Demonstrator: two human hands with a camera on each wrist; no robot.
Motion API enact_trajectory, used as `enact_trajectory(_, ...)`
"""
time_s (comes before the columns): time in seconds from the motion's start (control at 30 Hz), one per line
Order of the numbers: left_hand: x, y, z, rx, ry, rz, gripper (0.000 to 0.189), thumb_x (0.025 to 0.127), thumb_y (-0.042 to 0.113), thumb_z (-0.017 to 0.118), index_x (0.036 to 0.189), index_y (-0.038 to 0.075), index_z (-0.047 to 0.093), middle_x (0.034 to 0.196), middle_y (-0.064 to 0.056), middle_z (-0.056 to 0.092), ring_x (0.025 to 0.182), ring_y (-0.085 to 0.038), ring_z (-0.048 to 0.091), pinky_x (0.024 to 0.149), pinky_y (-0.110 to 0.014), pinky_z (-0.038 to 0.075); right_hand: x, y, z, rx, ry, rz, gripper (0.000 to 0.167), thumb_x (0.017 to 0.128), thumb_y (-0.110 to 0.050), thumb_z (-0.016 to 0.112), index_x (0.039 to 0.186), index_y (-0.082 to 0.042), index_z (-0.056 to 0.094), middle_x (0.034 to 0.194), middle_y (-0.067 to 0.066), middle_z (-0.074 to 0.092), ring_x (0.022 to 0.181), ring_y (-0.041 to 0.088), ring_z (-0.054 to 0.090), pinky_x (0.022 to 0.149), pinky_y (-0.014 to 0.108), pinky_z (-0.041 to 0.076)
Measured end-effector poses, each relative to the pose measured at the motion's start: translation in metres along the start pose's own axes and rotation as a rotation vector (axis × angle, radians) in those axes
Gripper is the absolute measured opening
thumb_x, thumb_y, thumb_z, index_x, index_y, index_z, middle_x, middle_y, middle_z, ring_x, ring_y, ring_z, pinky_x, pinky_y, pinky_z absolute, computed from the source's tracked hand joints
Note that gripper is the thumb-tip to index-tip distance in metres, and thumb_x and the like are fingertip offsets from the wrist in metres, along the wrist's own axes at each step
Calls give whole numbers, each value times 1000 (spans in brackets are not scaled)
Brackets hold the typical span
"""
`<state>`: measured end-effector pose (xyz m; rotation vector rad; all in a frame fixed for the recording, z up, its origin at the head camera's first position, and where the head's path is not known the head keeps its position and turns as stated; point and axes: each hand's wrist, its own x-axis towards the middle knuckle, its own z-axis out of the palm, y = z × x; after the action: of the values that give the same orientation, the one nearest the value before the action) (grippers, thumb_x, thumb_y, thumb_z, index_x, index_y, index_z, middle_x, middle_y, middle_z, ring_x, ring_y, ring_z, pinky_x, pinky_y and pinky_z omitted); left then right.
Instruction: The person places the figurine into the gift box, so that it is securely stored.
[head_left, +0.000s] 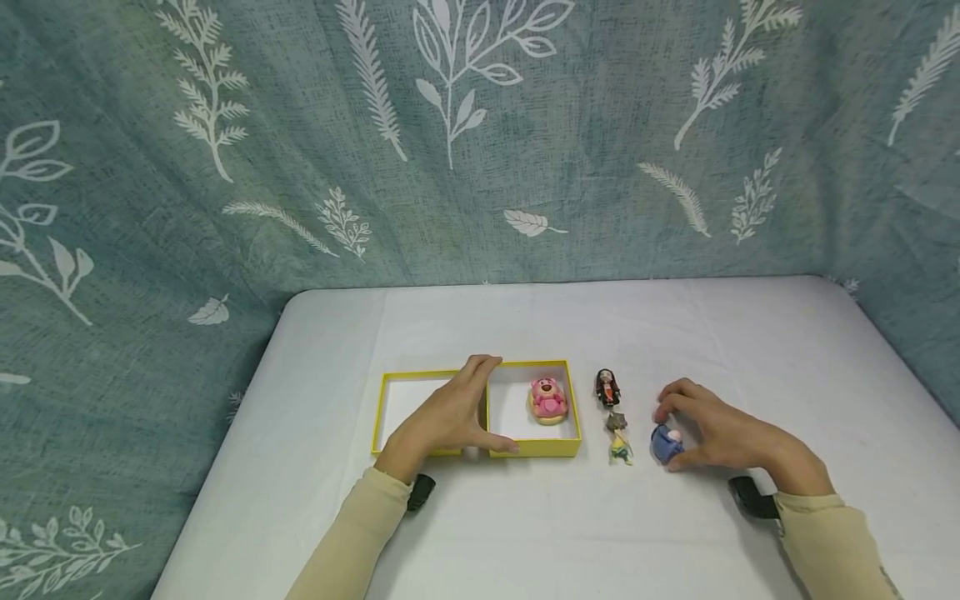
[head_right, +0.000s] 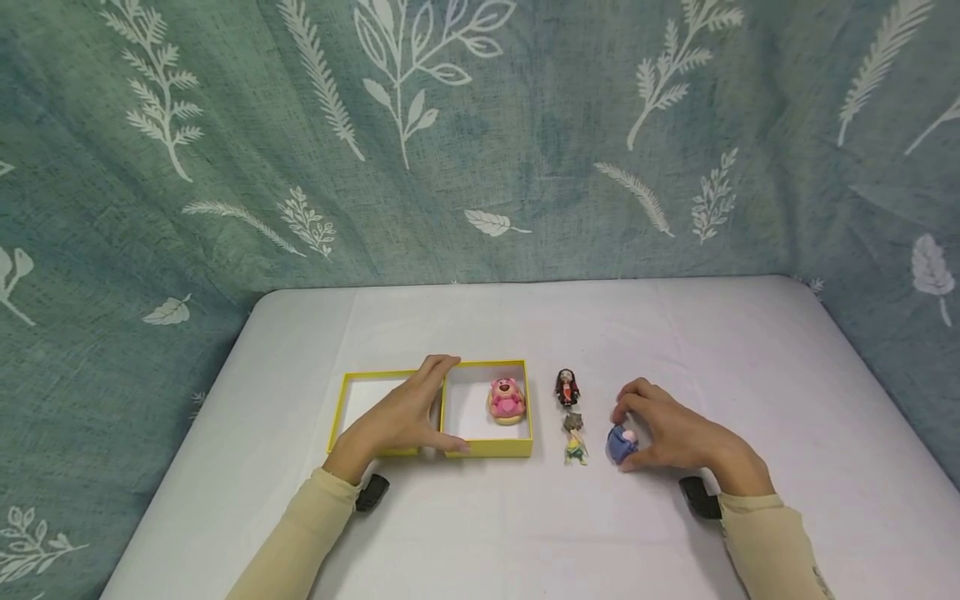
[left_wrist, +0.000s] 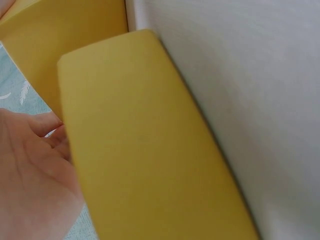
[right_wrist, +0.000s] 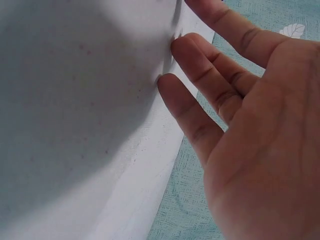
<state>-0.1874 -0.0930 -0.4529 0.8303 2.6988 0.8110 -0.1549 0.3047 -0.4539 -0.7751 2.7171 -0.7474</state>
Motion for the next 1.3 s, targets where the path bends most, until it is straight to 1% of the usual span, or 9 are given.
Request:
enact_trajectory(0.17, 1, -1, 0, 6, -5, -1, 123, 61, 67, 82, 155, 18, 18, 154, -3, 26, 125, -26, 52, 96, -39, 51, 1, 1, 1, -9, 4, -15, 47, 65, -41, 89, 99, -25, 62, 118, 1, 49, 112, 24, 46, 92, 47, 42)
enact_trajectory(0.33, 1, -3, 1, 8, -8, 2, 124, 61, 68, 81, 155, 18, 18, 154, -3, 26, 126, -26, 52, 97, -39, 51, 3, 1, 2, -17, 9, -20, 46, 66, -42, 89, 100, -26, 62, 116, -1, 49, 111, 22, 46, 92, 44, 43)
enact_trajectory(0.53, 2, -3, 0, -4, -6, 3, 123, 61, 68, 82, 155, 19, 18, 154, -2, 26, 127, -25, 52, 98, -39, 50, 4, 2, 1, -32, 21, -19, 45, 67, -42, 88, 100, -25, 64, 114, -3, 51, 111, 21, 48, 92, 43, 44)
enact_trajectory(0.87, 3, -2, 0, 2, -5, 4, 124, 61, 68, 81, 155, 18, 18, 154, -2, 26, 126, -24, 52, 98, -38, 50, 4, 3, -3, -6, 26, -19, 44, 68, -42, 87, 101, -23, 64, 112, -3, 53, 108, 18, 51, 91, 37, 45)
enact_trajectory(1.3, 2, -1, -1, 7, -8, 5, 123, 62, 70, 80, 155, 19, 17, 154, -2, 26, 127, -25, 51, 98, -39, 50, 3, 3, -5, 18, 5, -7, 45, 70, -43, 86, 103, -23, 64, 115, -2, 52, 112, 21, 51, 94, 40, 45)
